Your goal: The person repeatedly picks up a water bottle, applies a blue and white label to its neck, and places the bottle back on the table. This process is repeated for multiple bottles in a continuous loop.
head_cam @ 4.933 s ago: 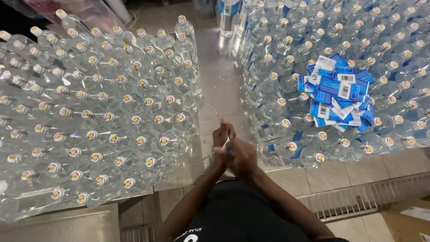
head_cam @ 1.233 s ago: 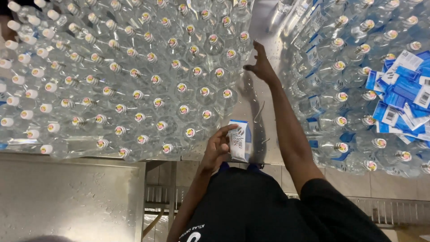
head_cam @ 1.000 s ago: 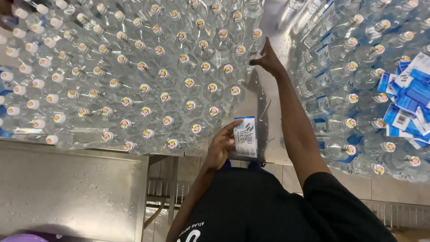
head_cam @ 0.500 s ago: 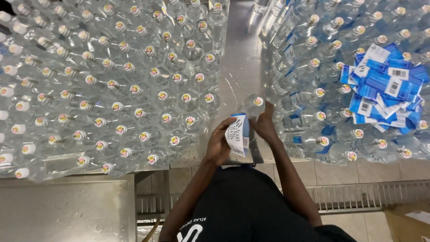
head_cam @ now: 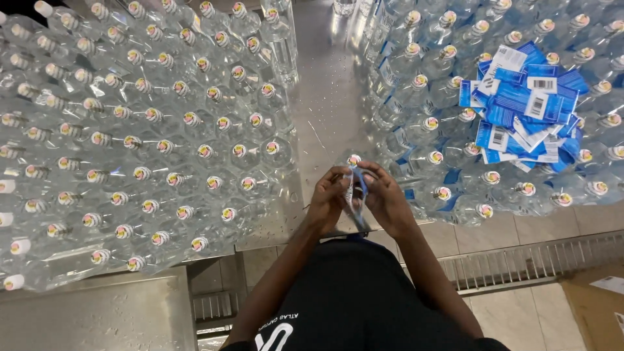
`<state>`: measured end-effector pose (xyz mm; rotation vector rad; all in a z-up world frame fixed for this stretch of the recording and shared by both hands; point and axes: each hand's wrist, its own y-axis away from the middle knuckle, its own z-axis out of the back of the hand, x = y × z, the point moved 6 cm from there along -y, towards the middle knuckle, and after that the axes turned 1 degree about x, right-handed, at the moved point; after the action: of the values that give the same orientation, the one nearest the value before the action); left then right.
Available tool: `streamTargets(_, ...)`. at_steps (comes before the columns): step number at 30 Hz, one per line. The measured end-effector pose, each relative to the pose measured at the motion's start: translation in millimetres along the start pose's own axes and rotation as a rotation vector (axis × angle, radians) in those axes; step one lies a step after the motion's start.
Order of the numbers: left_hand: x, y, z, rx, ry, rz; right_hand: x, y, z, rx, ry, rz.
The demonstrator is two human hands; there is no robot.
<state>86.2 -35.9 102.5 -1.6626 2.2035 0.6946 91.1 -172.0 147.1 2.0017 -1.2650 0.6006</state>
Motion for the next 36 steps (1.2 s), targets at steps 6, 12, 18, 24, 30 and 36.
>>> streamTargets(6, -31, -10, -13, -0.046, -0.077, -0.105, 17, -43, 41, -0.154, 0.225, 0.159)
streamTargets(12, -51, 6, -41, -0.235, -0.505, -0.122, 42, -73, 12, -0.136, 0.629, 0.122)
streamTargets(18, -52, 24, -35, -0.295, -0.87, -0.022, 37, -105, 21, -0.097, 0.986, 0.041)
streamTargets(24, -72, -24, -48, -0.126, -0.997, -0.225, 49, -99, -16, -0.069, 1.235, -0.001)
streamTargets(30, -65, -35, -33, -0.104, -1.034, -0.228, 66, -65, -8, -0.277, 1.043, 0.372)
streamTargets(36, -49, -37, -20, 0.005, -1.127, -0.364, 36, -2, -16, -0.123, 1.193, 0.616)
